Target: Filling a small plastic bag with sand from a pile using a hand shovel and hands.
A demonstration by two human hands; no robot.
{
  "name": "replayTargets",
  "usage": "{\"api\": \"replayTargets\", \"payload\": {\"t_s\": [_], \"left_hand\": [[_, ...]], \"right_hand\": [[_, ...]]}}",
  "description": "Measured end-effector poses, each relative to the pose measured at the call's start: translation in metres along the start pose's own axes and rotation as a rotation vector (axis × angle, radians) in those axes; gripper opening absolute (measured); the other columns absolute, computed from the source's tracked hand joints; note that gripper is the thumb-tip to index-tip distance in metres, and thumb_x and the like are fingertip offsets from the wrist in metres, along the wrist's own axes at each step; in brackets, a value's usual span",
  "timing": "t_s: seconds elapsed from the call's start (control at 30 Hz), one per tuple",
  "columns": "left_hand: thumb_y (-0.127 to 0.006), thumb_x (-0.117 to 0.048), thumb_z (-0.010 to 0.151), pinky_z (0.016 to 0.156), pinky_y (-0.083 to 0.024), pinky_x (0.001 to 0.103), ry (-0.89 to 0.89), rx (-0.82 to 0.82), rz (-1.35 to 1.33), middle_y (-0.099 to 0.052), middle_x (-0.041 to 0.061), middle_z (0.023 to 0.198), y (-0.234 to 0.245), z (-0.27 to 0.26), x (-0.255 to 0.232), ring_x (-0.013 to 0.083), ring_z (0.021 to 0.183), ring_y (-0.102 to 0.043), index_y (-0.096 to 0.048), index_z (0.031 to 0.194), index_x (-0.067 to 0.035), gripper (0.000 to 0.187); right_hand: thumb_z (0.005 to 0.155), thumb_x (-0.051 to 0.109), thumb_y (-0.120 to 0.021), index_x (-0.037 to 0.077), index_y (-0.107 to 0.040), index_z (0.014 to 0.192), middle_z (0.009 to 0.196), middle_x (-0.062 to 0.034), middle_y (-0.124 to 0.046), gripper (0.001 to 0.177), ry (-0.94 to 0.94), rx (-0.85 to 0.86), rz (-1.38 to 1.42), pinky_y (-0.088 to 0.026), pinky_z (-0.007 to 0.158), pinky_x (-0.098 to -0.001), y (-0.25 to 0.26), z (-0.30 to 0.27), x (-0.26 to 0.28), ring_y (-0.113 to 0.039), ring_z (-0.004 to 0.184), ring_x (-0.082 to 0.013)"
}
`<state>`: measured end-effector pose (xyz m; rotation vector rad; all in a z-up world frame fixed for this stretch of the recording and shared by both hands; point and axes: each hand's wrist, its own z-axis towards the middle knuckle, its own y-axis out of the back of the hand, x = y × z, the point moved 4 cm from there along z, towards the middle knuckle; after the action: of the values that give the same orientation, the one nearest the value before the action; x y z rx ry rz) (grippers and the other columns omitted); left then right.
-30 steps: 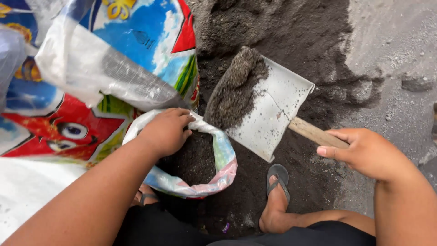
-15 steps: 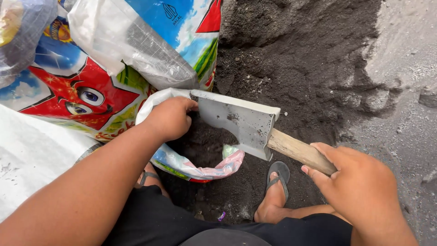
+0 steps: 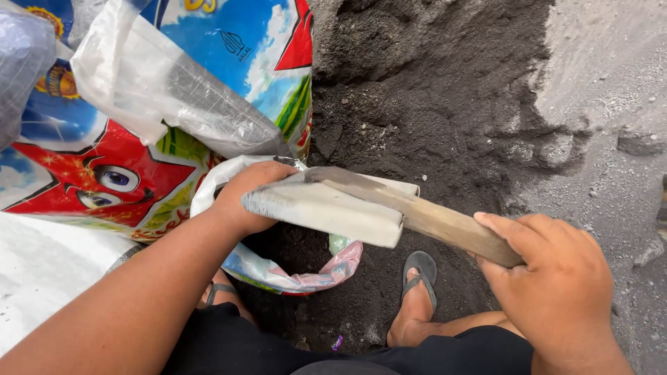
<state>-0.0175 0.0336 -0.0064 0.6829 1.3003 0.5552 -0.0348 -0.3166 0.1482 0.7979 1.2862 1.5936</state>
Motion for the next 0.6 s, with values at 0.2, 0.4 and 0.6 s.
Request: {"api": "replayTargets", "payload": {"t_s": [0.2,0.4,0.6], "left_hand": [[-0.070,-0.018,0.085,0.093,-0.053,0.040,0.159,-0.020,0.051,-0.068,0.006,0.125,-0.012,0.006,-0.005,0.0270,0.105,-0.067,-0.066,0.127,-0.012,0.043],[-0.073,-0.019,0.082,0.101,-0.046,0.045,-0.080,-0.053,0.176,-0.064,0.008,0.130,-0.028,0.023,-0.017,0.0312,0.119,-0.058,-0.070,0.122,-0.012,0.041],[-0.074,-0.031,0.081,0.117,-0.028,0.056,-0.056,-0.074,0.362,-0.054,0.015,0.147,-0.048,0.056,-0.003,0.0391,0.137,-0.044,-0.069,0.126,-0.013,0.049]], "right_hand": [[0.070,0.019,-0.090,0.017,-0.080,0.120,0.097,-0.0025,-0.073,0.051,-0.293,0.136,0.186,-0.051,0.064,-0.0346,-0.003,0.021,-0.022,-0.066,0.072,-0.0219],[0.084,0.015,-0.081,0.009,-0.076,0.123,0.084,-0.0125,-0.078,0.040,-0.660,0.463,0.486,-0.048,0.064,-0.0351,-0.042,0.053,-0.053,-0.066,0.070,-0.0240],[0.105,0.024,-0.061,-0.006,-0.068,0.105,0.076,-0.0184,-0.066,0.031,-0.779,0.704,0.700,-0.045,0.050,-0.0361,-0.132,0.070,-0.084,-0.058,0.057,-0.0257]]}}
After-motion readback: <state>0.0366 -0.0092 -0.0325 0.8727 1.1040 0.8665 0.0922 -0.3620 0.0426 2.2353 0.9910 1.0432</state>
